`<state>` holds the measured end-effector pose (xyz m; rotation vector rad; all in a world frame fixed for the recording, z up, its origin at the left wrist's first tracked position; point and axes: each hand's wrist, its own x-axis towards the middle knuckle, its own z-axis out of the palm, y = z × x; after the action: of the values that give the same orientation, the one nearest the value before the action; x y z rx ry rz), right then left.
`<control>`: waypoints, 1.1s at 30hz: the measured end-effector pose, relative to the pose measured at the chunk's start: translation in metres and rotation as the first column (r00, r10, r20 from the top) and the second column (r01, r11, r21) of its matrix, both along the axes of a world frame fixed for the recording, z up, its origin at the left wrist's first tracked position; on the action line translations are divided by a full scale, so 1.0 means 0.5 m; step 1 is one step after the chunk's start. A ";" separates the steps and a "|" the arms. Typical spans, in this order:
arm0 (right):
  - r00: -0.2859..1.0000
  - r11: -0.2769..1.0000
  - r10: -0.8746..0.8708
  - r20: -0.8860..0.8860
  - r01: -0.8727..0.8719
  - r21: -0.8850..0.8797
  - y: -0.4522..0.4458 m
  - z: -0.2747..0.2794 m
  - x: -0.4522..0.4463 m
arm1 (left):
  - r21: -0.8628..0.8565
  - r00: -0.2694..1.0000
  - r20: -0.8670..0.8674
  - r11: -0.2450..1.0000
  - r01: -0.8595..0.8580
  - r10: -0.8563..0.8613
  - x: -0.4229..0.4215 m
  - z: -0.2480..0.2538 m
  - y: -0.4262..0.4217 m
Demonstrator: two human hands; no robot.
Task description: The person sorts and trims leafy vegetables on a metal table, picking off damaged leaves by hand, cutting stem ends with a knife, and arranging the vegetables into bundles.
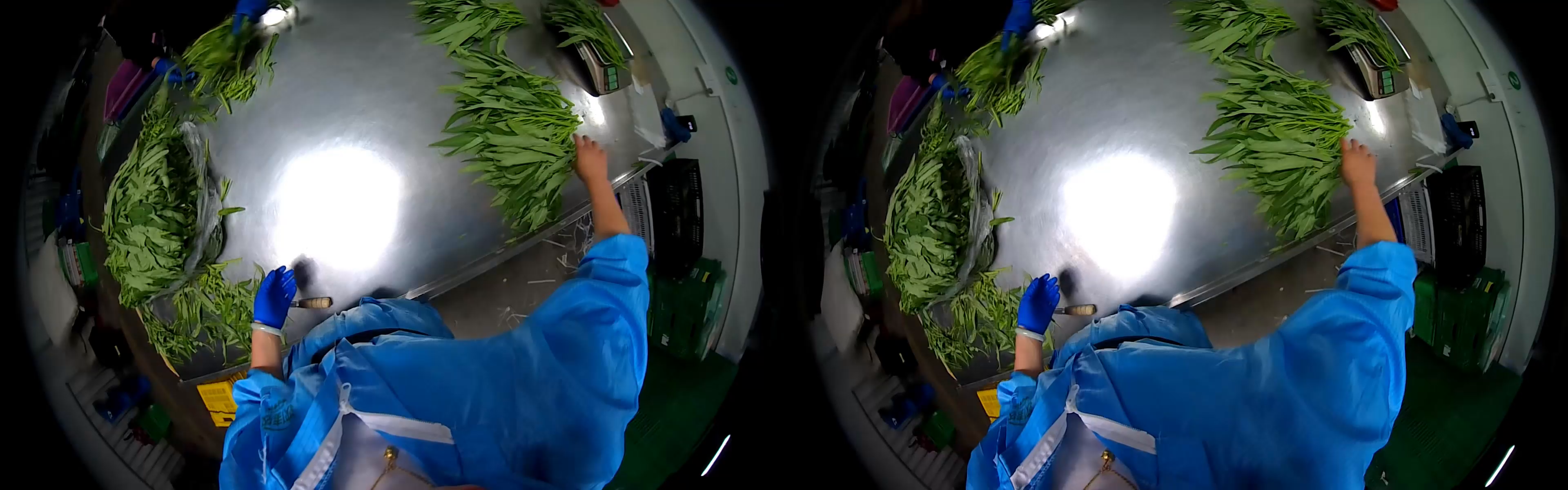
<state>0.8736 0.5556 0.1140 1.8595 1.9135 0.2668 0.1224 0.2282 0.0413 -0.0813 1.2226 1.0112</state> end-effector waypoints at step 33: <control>-0.096 0.419 0.586 -0.804 -0.814 0.402 -0.427 0.236 -1.717 | -0.047 0.097 -0.994 0.997 -0.061 -0.040 -0.791 0.004 -0.405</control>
<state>0.0152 0.3422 0.2321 0.3809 3.3868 -0.8662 -0.2729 0.0259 0.0434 0.7141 2.5752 0.9926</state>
